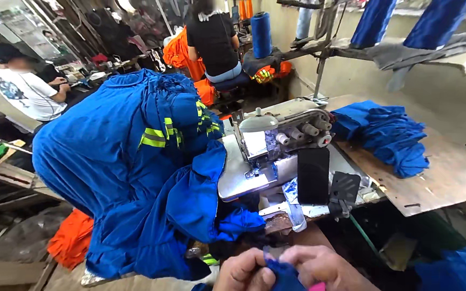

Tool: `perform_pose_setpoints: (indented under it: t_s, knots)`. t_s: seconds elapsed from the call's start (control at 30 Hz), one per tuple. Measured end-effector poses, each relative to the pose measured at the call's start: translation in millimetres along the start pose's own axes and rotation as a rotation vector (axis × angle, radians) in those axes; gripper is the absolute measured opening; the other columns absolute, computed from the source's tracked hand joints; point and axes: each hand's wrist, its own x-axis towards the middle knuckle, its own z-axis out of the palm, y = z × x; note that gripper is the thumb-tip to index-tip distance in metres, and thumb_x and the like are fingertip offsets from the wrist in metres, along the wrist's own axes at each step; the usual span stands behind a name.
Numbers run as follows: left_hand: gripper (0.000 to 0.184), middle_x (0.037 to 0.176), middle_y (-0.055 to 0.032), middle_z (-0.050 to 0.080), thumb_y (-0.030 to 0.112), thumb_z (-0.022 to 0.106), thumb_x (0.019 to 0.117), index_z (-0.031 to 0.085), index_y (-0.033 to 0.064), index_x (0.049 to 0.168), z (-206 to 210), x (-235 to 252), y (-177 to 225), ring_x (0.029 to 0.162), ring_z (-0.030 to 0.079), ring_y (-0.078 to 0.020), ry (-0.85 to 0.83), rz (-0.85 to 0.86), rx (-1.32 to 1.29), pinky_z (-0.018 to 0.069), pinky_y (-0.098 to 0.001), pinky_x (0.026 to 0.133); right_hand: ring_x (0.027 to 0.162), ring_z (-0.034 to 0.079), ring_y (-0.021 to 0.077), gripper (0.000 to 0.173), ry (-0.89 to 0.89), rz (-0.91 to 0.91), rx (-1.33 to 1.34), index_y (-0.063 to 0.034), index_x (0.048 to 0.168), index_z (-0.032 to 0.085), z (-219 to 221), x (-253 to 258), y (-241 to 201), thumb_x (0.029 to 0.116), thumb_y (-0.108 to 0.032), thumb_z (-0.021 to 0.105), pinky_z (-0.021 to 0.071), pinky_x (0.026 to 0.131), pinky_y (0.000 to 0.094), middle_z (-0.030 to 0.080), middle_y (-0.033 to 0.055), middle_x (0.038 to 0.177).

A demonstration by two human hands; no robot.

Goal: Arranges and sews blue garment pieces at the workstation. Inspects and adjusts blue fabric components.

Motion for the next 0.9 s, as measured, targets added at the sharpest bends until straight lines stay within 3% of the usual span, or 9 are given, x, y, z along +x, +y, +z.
perform_pose_setpoints:
  t_s: [0.1,0.27,0.33,0.4,0.43,0.6,0.73,0.8,0.9]
  knots:
    - [0.013,0.092,0.0089,0.073,0.019,0.058,0.1039,0.069,0.0121,0.105,-7.1,-3.8,0.3,0.080,0.068,0.0029,0.156,-0.023,0.137,0.0596,-0.0187,0.071,0.095,0.069,0.0092,0.029,0.112,0.037,-0.004,-0.0023,0.090,0.068,4.6,-9.2,-6.3,0.0963,-0.030,0.074,0.0572,0.082,0.0239,0.072,0.0085,0.094]
    - [0.015,0.088,0.0094,0.071,0.022,0.058,0.1037,0.066,0.0094,0.100,3.6,-7.8,-11.7,0.080,0.067,0.0046,0.333,-0.022,0.272,0.0586,-0.0163,0.073,0.084,0.069,-0.0010,0.011,0.348,0.199,0.083,-0.0124,0.100,0.069,23.5,-18.5,-13.7,0.0936,-0.016,0.076,0.0590,0.074,0.0182,0.074,-0.0055,0.093]
    - [0.016,0.086,0.0090,0.071,0.021,0.059,0.1035,0.066,0.0082,0.100,6.4,-6.0,-16.2,0.078,0.068,0.0041,0.358,-0.029,0.271,0.0590,-0.0165,0.071,0.076,0.069,0.0020,0.021,0.391,0.346,0.136,-0.0132,0.113,0.064,26.6,-18.6,-21.1,0.0949,-0.014,0.074,0.0604,0.068,0.0231,0.073,-0.0063,0.090]
    - [0.019,0.085,0.0077,0.071,0.023,0.059,0.1033,0.067,0.0066,0.098,6.6,-4.1,-23.1,0.077,0.067,0.0042,0.341,-0.023,0.302,0.0587,-0.0162,0.070,0.074,0.071,0.0107,0.042,0.336,0.480,0.148,-0.0038,0.135,0.057,21.6,-19.6,-24.1,0.0971,-0.016,0.071,0.0620,0.067,0.0321,0.074,0.0028,0.090]
    - [0.021,0.087,0.0067,0.070,0.024,0.060,0.1032,0.067,0.0058,0.097,5.7,-3.4,-26.4,0.080,0.067,0.0040,0.317,-0.014,0.308,0.0586,-0.0163,0.073,0.075,0.071,0.0119,0.046,0.288,0.516,0.138,-0.0009,0.138,0.056,17.8,-21.0,-23.6,0.0974,-0.017,0.071,0.0621,0.068,0.0329,0.074,0.0053,0.091]
    - [0.011,0.097,0.0008,0.073,0.006,0.060,0.1009,0.070,-0.0003,0.103,3.0,-0.8,-26.1,0.089,0.068,0.0006,0.208,-0.004,0.282,0.0593,-0.0195,0.082,0.078,0.071,0.0080,0.024,0.068,0.481,0.050,0.0046,0.114,0.071,-1.5,-27.9,-22.6,0.0985,-0.014,0.068,0.0611,0.074,0.0287,0.075,0.0077,0.091]
    - [0.013,0.090,-0.0027,0.072,0.007,0.060,0.1013,0.069,-0.0026,0.100,6.8,-1.9,-28.0,0.080,0.068,-0.0013,0.143,-0.047,0.318,0.0591,-0.0203,0.075,0.097,0.068,0.0106,0.037,-0.059,0.418,0.045,0.0027,0.110,0.071,-10.3,-24.5,-1.9,0.0988,-0.032,0.069,0.0576,0.087,0.0293,0.072,0.0096,0.104]
    - [0.014,0.087,-0.0022,0.072,0.009,0.060,0.1020,0.069,-0.0016,0.101,8.9,-1.6,-29.4,0.077,0.068,-0.0013,0.138,-0.067,0.339,0.0588,-0.0201,0.071,0.089,0.070,0.0055,0.034,0.013,0.449,0.072,-0.0018,0.110,0.073,-4.4,-16.4,1.9,0.0956,-0.033,0.073,0.0598,0.080,0.0258,0.075,0.0035,0.098]
    - [0.014,0.085,-0.0007,0.071,0.011,0.060,0.1024,0.069,0.0001,0.101,7.9,-2.0,-28.1,0.074,0.067,-0.0015,0.169,-0.101,0.359,0.0585,-0.0199,0.068,0.073,0.066,0.0013,0.024,0.009,0.485,0.064,-0.0018,0.098,0.074,-2.8,-12.5,0.6,0.0957,-0.026,0.073,0.0564,0.067,0.0219,0.073,0.0007,0.082]
